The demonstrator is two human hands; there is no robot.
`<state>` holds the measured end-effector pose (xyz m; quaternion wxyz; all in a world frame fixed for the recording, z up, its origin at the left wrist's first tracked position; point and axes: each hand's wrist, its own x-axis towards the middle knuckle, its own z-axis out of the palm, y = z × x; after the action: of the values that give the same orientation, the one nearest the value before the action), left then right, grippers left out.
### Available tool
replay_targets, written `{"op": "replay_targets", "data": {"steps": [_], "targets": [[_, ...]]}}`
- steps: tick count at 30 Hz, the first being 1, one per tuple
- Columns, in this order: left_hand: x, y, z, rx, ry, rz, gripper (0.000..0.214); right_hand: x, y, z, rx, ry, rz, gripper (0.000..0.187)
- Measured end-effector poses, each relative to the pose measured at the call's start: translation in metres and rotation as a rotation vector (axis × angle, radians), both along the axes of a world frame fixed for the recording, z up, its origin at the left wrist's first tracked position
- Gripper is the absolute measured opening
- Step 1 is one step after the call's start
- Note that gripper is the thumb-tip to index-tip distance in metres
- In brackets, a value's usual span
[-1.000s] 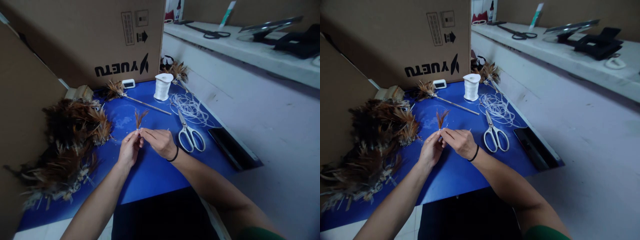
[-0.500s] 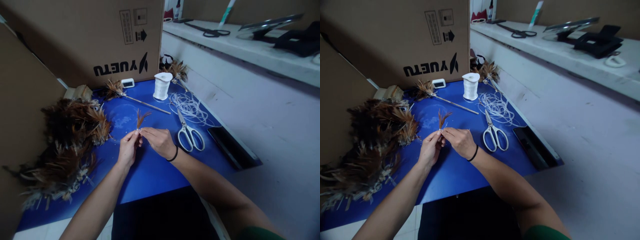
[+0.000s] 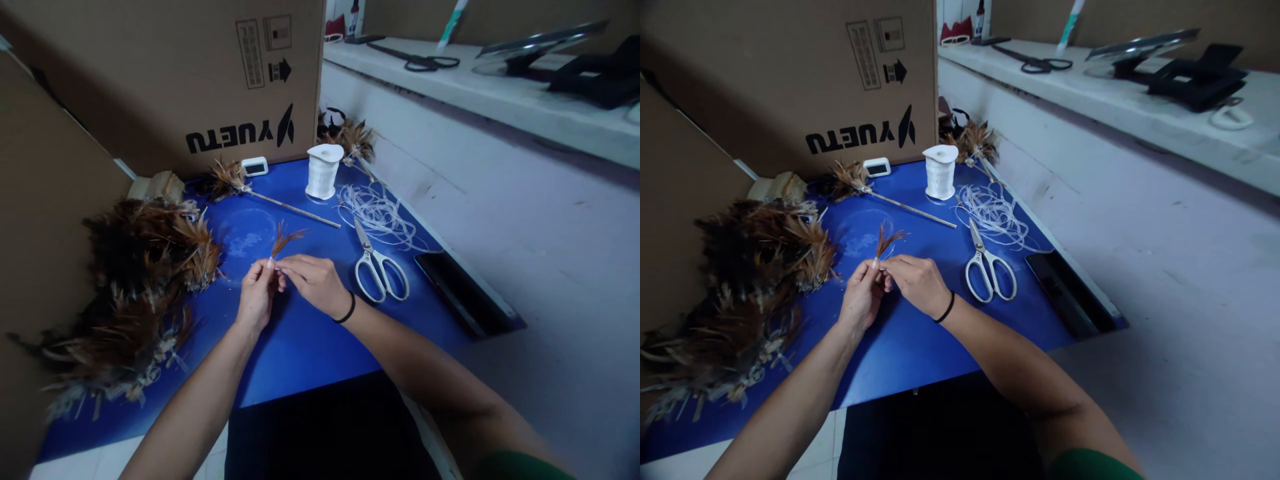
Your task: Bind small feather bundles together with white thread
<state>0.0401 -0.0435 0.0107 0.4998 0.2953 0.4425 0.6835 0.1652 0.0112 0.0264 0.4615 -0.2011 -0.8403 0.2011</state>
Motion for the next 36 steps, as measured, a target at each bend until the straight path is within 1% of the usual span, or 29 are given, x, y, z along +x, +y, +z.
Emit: {"op": "replay_targets", "data": {"steps": [4, 9, 12, 16, 18, 20, 27, 29, 33, 36], "targets": [[0.0, -0.001, 0.002, 0.003, 0.034, 0.01, 0.022, 0.0, 0.003, 0.003, -0.122, 0.036, -0.053, 0.02], [0.0, -0.003, 0.004, -0.001, 0.096, 0.012, 0.023, 0.003, 0.006, 0.006, -0.225, 0.08, -0.01, 0.016], [0.001, -0.004, 0.004, 0.003, 0.12, 0.003, 0.024, 0.001, 0.006, 0.006, -0.396, 0.117, 0.008, 0.016], [0.001, -0.004, 0.004, 0.002, 0.138, 0.004, 0.025, -0.002, 0.008, 0.004, -0.67, 0.205, 0.091, 0.017], [0.002, -0.003, 0.004, 0.001, 0.15, 0.007, 0.024, -0.002, 0.009, 0.003, -0.747, 0.226, 0.111, 0.016], [0.002, -0.003, 0.005, 0.005, 0.158, 0.004, 0.024, -0.001, 0.011, 0.002, -0.768, 0.23, 0.111, 0.015], [0.002, -0.003, 0.006, -0.004, 0.156, 0.009, 0.025, 0.002, 0.014, 0.006, -0.703, 0.177, 0.073, 0.016], [0.002, -0.003, 0.005, -0.003, 0.172, 0.005, 0.026, 0.001, 0.014, 0.007, -0.726, 0.148, 0.073, 0.017], [0.002, -0.003, 0.004, -0.006, 0.212, -0.004, 0.025, -0.001, 0.013, 0.005, -0.798, 0.136, 0.126, 0.017], [0.003, -0.004, 0.003, -0.008, 0.22, -0.02, 0.025, -0.001, 0.014, 0.003, -0.8, 0.113, 0.111, 0.017]]}}
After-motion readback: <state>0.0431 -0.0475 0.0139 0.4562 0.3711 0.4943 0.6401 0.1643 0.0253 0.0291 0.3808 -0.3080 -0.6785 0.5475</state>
